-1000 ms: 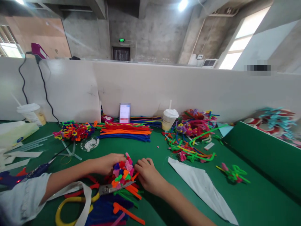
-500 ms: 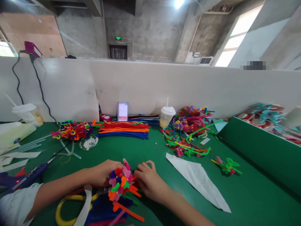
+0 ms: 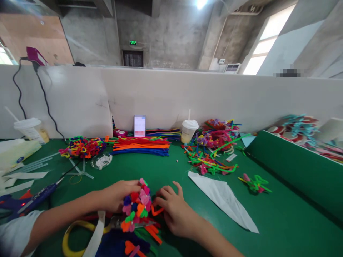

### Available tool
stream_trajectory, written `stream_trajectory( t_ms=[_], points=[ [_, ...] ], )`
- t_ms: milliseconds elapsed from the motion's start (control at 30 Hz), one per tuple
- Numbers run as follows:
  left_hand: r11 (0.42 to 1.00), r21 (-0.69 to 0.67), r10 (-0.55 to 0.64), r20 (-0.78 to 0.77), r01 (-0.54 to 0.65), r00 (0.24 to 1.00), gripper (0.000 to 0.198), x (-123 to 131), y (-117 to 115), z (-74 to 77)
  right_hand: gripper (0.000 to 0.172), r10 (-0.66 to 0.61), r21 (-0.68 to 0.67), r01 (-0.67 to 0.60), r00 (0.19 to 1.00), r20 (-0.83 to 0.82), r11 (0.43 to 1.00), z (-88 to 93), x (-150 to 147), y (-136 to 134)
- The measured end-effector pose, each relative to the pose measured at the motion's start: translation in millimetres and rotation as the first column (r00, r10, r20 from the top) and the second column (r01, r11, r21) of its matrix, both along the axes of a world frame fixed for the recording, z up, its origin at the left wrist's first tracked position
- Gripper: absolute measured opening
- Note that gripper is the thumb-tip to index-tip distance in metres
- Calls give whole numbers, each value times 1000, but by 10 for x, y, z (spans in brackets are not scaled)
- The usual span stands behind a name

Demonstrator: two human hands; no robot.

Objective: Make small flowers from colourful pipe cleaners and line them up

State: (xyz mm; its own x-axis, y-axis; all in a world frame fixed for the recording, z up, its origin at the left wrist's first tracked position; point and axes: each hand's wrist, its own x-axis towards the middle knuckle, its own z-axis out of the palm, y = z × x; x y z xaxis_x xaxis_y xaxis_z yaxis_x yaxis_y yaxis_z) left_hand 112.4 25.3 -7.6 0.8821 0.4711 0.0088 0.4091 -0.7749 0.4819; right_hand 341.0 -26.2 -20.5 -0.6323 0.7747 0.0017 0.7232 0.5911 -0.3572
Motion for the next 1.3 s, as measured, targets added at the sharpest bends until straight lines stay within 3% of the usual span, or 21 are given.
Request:
stream_trajectory(
  t_ms=[100,200,333,500,600,733,867,1033,1167,1300],
  points=[
    [1000,5,3,-10,-3,1000,32,-9,136,47,63,-7,-70,2,997,-71,998,11,86,86],
    [997,66,-30,-124,38,992,33,-8,176,97,72,-71,-96,56,984,-161,994,-43,155,242],
    [957,269,-60,-173,106,983,41,4,82,155,59,-112,-79,92,949,-294,993,-136,143,467],
    [817,545,-125,-151,188,981,28,-19,-20,161,41,-68,-54,51,911,-407,997,-163,-18,573],
    [775,604,-105,-166,185,980,36,-82,-42,183,36,-39,-55,17,905,-425,998,-127,-110,559],
    [764,624,-60,-190,168,980,42,-219,-16,262,31,15,-51,-41,904,-427,998,-57,-170,562],
    [749,661,94,-181,50,979,28,-401,228,294,29,14,-17,-24,902,-431,1000,-3,-214,635],
    [733,679,235,-194,-42,953,13,-600,798,161,22,66,3,-70,932,-356,998,67,-364,692],
    [743,669,211,-276,30,938,17,-648,1111,12,18,58,46,-48,971,-231,998,204,-517,594],
    [760,648,176,-268,42,947,28,-666,1236,-80,17,24,69,-19,997,-80,997,333,-633,442]
  ],
)
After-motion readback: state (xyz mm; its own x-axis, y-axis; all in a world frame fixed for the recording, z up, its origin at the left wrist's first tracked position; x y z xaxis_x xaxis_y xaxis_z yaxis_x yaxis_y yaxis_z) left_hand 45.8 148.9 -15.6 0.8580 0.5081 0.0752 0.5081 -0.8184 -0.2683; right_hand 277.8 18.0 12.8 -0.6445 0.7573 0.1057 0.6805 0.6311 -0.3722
